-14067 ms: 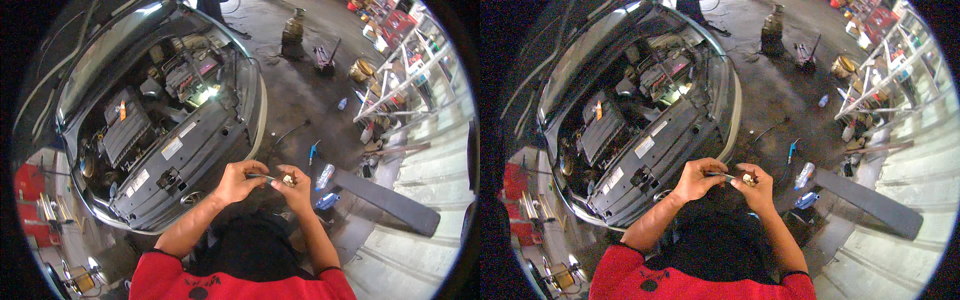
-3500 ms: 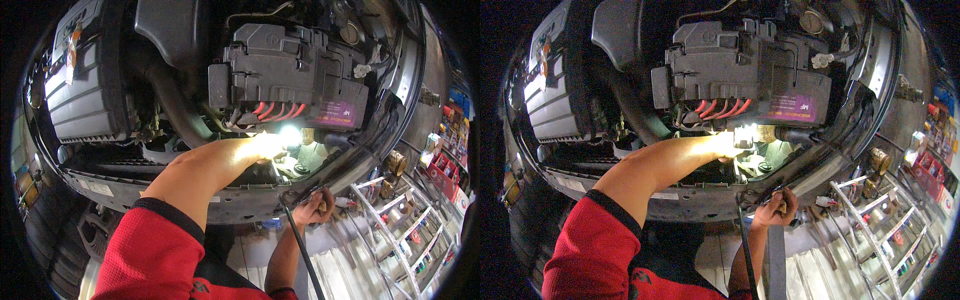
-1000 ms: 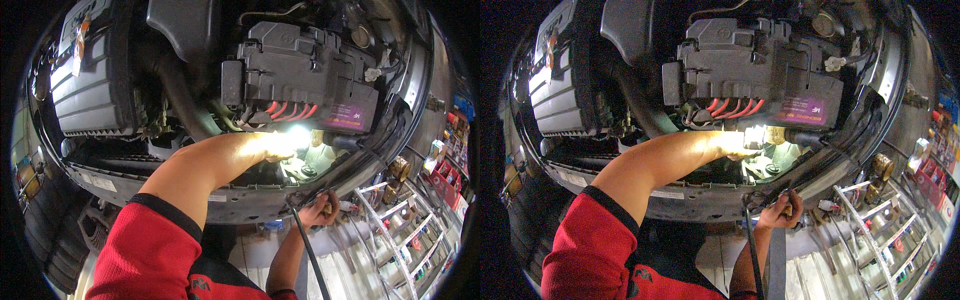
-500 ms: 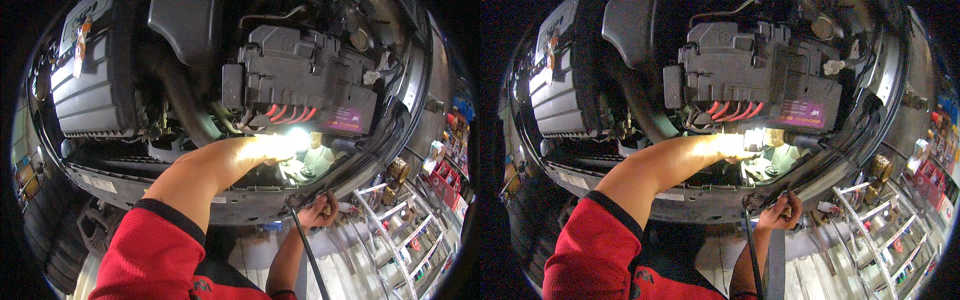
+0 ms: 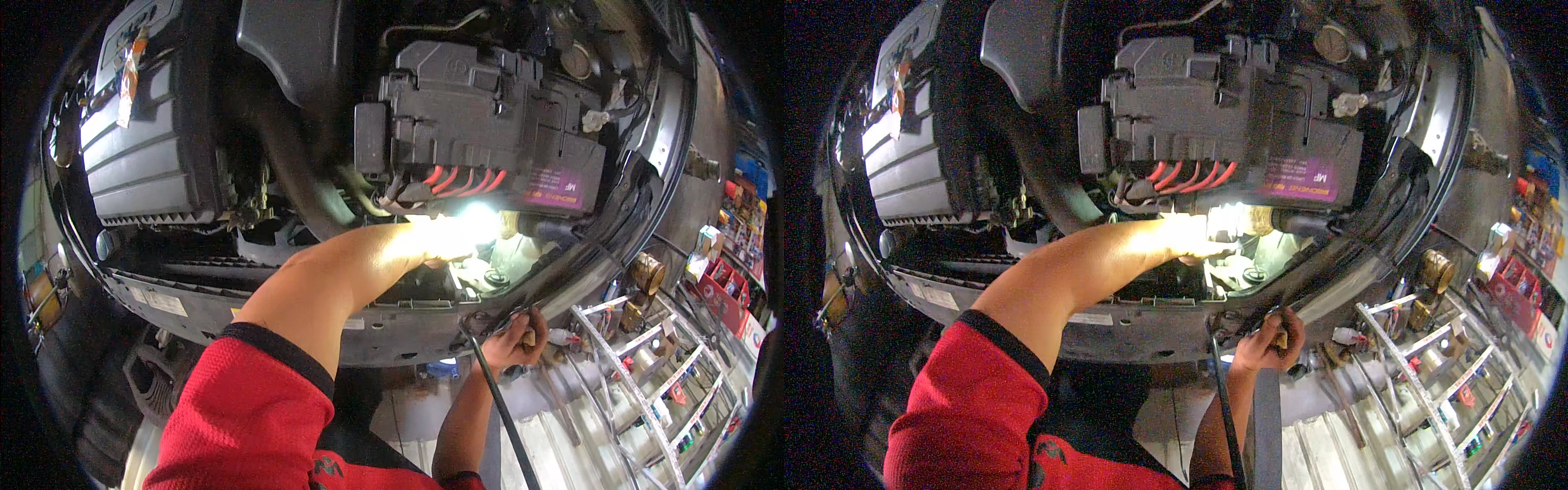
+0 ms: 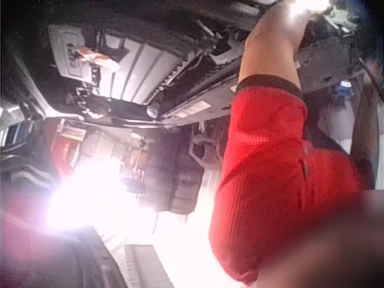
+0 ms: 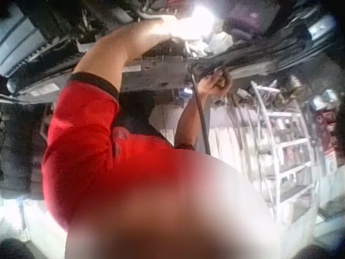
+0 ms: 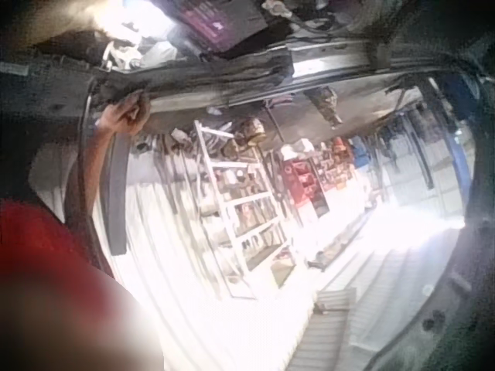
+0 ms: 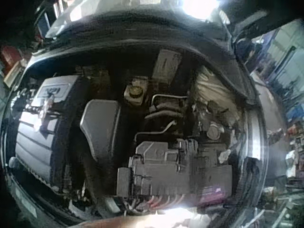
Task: The person walks through a garage, picks up a cloth, and uses a flashlight to clean inside the engine bay of a light blue car. They repeatedly wipe the same area with the cloth while illuminating it, then walk away and return to continue wiping.
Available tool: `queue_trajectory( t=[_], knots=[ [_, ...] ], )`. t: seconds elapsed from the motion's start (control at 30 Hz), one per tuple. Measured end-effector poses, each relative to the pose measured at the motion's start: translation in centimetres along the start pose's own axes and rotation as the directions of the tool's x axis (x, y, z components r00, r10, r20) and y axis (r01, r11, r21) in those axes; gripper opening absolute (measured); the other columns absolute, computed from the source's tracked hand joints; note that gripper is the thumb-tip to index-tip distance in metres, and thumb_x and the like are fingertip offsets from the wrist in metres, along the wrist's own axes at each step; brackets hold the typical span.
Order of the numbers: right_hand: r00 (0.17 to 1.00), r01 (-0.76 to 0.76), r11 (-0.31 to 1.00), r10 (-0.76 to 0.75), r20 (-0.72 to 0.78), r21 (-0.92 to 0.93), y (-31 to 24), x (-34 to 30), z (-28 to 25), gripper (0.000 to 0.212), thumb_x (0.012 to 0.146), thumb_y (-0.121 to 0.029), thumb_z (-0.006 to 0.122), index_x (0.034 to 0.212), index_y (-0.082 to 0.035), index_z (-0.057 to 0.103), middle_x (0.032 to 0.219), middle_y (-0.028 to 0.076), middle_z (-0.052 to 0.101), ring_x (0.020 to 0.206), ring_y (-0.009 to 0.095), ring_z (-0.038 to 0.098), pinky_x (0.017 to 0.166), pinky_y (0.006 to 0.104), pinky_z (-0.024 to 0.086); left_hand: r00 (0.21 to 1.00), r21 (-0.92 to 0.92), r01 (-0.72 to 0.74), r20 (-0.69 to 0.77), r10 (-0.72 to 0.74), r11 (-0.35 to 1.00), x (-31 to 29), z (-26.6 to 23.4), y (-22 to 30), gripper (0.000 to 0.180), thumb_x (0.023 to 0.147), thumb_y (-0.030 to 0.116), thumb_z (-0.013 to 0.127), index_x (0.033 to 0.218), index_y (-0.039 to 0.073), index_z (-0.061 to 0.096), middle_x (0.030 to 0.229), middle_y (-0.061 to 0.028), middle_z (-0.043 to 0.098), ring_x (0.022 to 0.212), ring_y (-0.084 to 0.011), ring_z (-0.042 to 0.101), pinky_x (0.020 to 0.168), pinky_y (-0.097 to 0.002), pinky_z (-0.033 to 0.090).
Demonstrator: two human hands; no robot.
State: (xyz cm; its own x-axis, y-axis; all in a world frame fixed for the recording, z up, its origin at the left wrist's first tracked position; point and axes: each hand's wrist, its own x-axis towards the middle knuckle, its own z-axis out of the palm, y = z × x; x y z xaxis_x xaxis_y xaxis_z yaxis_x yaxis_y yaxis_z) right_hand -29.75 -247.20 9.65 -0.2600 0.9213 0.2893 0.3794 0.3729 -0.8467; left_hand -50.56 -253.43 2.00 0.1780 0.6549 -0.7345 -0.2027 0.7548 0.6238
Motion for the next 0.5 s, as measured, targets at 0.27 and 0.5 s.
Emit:
queue_trajectory(
  t=[0.27, 0.5],
  knots=[
    [0.997, 0.065, 0.997, -0.066, 0.031, 0.036, -0.1, 0.3, 0.4, 0.025, 0.090, -0.018, 0.066, 0.098, 0.005, 0.062, 0.086, 0.011, 0.062, 0.069, 0.017, 0.056, 0.060, 0.0288, 0.046, 0.852, 0.630, -0.451, 0.092, 0.515, 0.633, 7.3, 0.8, -7.3, 0.036, 0.089, 0.030, 0.058, 0.121, 0.013, 0.055, 0.121, -0.0150, 0.058, 0.104, -0.0252, 0.056, 0.086, -0.0368, 0.048],
    [0.998, 0.038, 0.999, -0.038, 0.040, -0.008, 0.3, 0.1, -0.3, 0.024, 0.089, -0.017, 0.065, 0.098, 0.005, 0.062, 0.086, 0.011, 0.063, 0.072, 0.021, 0.058, 0.065, 0.0332, 0.047, 0.980, 0.206, -0.074, -0.165, 0.110, 0.976, 3.8, 1.6, -4.5, 0.031, 0.094, 0.037, 0.051, 0.100, 0.012, 0.066, 0.061, -0.0095, 0.061, 0.055, -0.0258, 0.059, 0.057, -0.0396, 0.050]
  ],
)
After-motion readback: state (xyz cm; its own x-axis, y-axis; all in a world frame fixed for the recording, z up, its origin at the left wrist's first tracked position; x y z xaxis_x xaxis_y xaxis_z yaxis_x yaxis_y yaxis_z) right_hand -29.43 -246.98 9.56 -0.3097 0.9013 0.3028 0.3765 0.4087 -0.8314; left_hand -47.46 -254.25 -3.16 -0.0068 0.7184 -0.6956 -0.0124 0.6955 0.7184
